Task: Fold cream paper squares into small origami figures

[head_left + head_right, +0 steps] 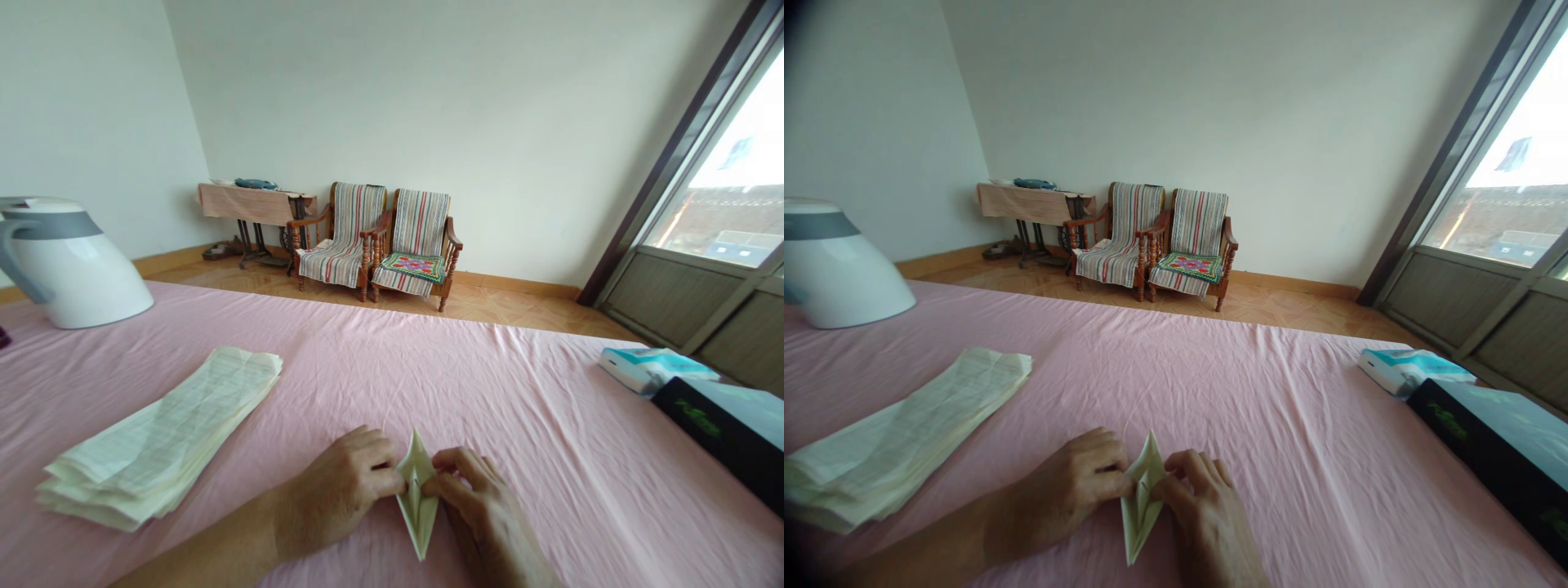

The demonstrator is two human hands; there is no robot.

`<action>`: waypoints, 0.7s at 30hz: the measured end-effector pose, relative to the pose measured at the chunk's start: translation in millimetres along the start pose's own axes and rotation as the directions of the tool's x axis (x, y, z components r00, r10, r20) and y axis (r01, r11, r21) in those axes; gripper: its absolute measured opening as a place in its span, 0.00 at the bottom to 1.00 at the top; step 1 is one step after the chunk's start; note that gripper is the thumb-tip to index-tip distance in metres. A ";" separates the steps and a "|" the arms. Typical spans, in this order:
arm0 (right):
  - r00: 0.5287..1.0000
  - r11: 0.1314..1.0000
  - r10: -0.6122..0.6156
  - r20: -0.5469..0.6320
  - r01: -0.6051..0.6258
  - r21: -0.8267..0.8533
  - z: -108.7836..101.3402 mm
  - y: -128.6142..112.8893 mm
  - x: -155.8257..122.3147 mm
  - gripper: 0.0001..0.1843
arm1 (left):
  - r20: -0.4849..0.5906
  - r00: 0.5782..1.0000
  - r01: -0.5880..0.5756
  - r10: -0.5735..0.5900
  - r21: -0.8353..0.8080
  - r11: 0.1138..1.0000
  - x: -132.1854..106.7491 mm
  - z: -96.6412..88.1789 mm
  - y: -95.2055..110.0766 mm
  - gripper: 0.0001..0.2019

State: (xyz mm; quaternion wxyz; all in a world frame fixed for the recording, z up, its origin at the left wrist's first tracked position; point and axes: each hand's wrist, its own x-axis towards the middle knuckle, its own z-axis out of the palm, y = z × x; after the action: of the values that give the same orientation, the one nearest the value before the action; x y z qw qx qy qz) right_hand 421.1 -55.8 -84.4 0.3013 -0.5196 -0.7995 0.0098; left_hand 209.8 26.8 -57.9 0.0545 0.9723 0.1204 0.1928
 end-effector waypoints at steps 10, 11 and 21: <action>0.999 0.991 0.008 -0.047 -0.001 0.132 6.4 1.6 -0.4 0.17 | 0.005 0.999 0.050 -0.050 -0.031 0.998 -1.1 -2.2 3.5 0.11; 0.998 0.990 0.033 -0.059 -0.024 0.137 6.7 1.8 -1.0 0.18 | -0.002 0.999 0.053 -0.053 -0.035 0.998 -0.9 -2.4 4.0 0.11; 0.948 0.982 0.114 -0.296 -0.063 0.176 -13.7 -19.4 -6.2 0.04 | -0.046 0.996 0.073 -0.082 -0.185 0.980 0.2 -8.5 6.9 0.06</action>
State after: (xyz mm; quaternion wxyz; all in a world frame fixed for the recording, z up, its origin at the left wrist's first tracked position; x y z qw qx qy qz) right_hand 413.5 -74.0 -69.7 0.4620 -0.5238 -0.7156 0.0092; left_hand 208.2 20.7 -49.0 0.1480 0.9523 0.1413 0.2265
